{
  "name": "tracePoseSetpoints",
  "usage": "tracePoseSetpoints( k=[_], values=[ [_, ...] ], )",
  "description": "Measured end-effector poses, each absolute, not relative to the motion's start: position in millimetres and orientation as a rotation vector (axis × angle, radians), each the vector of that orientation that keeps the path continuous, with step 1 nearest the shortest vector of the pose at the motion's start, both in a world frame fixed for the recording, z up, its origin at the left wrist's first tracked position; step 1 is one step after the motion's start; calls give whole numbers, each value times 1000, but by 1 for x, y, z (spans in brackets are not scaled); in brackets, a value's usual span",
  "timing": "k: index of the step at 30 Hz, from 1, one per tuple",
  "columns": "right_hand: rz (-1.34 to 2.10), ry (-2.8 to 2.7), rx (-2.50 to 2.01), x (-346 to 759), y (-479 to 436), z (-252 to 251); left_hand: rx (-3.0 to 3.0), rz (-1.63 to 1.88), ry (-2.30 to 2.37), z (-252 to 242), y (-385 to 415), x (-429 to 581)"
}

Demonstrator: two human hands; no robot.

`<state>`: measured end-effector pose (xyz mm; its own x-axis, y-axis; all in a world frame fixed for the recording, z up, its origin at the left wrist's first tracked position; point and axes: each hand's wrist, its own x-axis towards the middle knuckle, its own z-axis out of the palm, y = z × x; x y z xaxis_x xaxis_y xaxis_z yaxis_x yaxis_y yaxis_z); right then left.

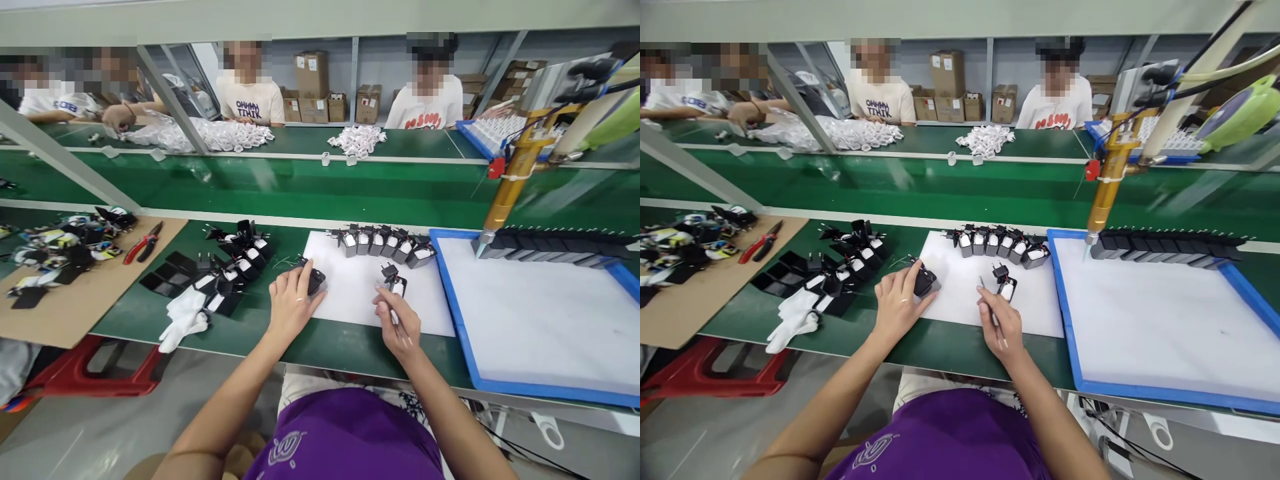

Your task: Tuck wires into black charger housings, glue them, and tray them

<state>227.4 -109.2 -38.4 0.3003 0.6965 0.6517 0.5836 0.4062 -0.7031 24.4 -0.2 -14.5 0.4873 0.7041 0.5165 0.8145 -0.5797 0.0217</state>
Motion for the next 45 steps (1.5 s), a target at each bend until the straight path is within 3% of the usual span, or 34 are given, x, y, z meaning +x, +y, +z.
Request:
tracePoseSetpoints(
  k=[5,8,16,21,26,31,37,45],
  values=[
    [50,-860,-1392,246,-105,-34,-2706,-1013,-1102,-7,-24,50],
    [175,-760,-1432,254,-100,-34,-3084,-850,-922,-9,-41,86],
    [410,-719,-1376,255,-96,-39,-3154,-575,-1290,-19,-47,145],
    [545,-791,-1310,247,-97,-35,-3252,-856,-1224,-7,-22,103],
    [640,-922,-1251,239,-101,-33,-3518,-772,-1327,-4,-10,66],
    [545,-1130,-1203,240,-109,-30,-3634,-910,-1507,-18,-10,73],
    [610,-1276,-1262,247,-114,-26,-3754,-632,-1396,-21,-3,74],
    [674,-1583,-1191,249,-117,-17,-3893,-558,-1245,-22,-1,60]
  ],
)
